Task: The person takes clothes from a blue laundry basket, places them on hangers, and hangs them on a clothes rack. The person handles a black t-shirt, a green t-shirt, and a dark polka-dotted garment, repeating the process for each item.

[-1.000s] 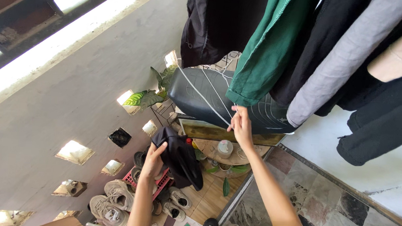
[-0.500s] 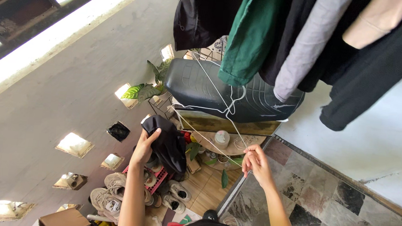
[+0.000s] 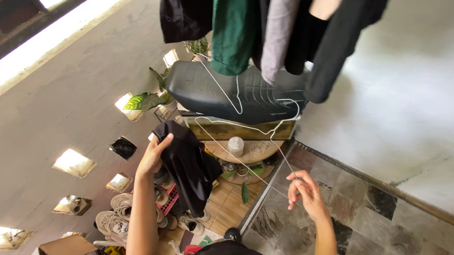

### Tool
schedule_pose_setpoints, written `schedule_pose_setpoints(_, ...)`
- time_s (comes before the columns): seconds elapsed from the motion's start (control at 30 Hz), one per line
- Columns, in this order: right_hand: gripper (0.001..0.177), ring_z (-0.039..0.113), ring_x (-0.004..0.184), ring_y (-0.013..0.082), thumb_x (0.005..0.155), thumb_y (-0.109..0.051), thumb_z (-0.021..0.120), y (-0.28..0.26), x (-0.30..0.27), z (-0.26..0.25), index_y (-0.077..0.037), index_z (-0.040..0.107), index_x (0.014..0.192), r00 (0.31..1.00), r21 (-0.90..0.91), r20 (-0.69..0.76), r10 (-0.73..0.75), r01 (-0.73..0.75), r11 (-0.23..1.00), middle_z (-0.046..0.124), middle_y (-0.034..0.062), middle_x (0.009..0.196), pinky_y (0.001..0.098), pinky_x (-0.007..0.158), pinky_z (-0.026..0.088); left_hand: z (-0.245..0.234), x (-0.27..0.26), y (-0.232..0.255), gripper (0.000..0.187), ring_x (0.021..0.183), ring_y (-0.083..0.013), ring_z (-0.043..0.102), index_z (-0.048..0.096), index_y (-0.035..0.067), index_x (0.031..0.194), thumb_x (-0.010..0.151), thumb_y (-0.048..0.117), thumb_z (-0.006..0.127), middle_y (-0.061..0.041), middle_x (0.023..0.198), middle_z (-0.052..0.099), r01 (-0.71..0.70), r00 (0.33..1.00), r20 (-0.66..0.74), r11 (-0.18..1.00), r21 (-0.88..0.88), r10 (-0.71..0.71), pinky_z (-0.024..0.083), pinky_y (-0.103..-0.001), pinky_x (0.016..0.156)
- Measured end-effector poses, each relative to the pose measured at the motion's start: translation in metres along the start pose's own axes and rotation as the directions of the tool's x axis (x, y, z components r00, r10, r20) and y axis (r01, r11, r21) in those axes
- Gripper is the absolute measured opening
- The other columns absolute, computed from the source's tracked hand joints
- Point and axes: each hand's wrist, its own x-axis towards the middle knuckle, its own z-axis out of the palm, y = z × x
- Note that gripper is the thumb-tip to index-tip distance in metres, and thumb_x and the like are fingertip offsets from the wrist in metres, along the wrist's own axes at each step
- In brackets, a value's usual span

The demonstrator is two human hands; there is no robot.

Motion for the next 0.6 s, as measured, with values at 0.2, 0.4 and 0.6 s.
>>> schedule_pose_setpoints(0.2, 0.022, 0.059, 0.058, 0.0124, 0.105, -0.016, 0.046, -0.013, -0.090, -0.047, -0.001, 0.060, 0.111, 1.000, 0.046, -0.029, -0.008, 0.009, 0.999, 0.055, 0.0038, 0.066, 0.0319, 0.048, 0.061, 0.044, -0.017, 0.017, 0.052, 0.106, -0.0169, 0.064, 0.053, 0.000, 0.138, 0.098, 0.029, 0.066, -0.009, 0.121, 0.066, 0.073, 0.995, 0.073, 0.997, 0.014, -0.074, 0.053, -0.032, 0.088)
schedule_pose_setpoints(0.4, 0.024, 0.060, 0.054, 0.0126, 0.104, -0.020, 0.049, -0.017, -0.155, -0.048, -0.003, 0.065, 0.111, 0.993, -0.020, -0.023, 0.119, -0.120, 0.993, 0.057, 0.0050, 0.064, 0.0305, 0.048, 0.060, 0.113, -0.047, 0.026, 0.058, 0.116, -0.0136, 0.061, 0.049, 0.000, 0.142, 0.097, 0.032, 0.068, -0.006, 0.131, 0.064, 0.037, 0.971, 0.234, 0.997, 0.063, -0.051, 0.050, -0.030, 0.100)
schedule_pose_setpoints(0.6, 0.025, 0.063, 0.057, 0.0115, 0.104, -0.022, 0.047, -0.001, -0.195, -0.024, -0.007, 0.066, 0.109, 0.999, -0.065, 0.009, 0.040, -0.039, 0.997, 0.058, 0.0027, 0.067, 0.0307, 0.051, 0.064, 0.185, -0.108, 0.038, 0.062, 0.123, -0.0133, 0.058, 0.047, 0.003, 0.145, 0.094, 0.031, 0.068, -0.005, 0.136, 0.061, 0.128, 0.879, 0.457, 0.990, 0.053, -0.138, 0.047, -0.029, 0.104)
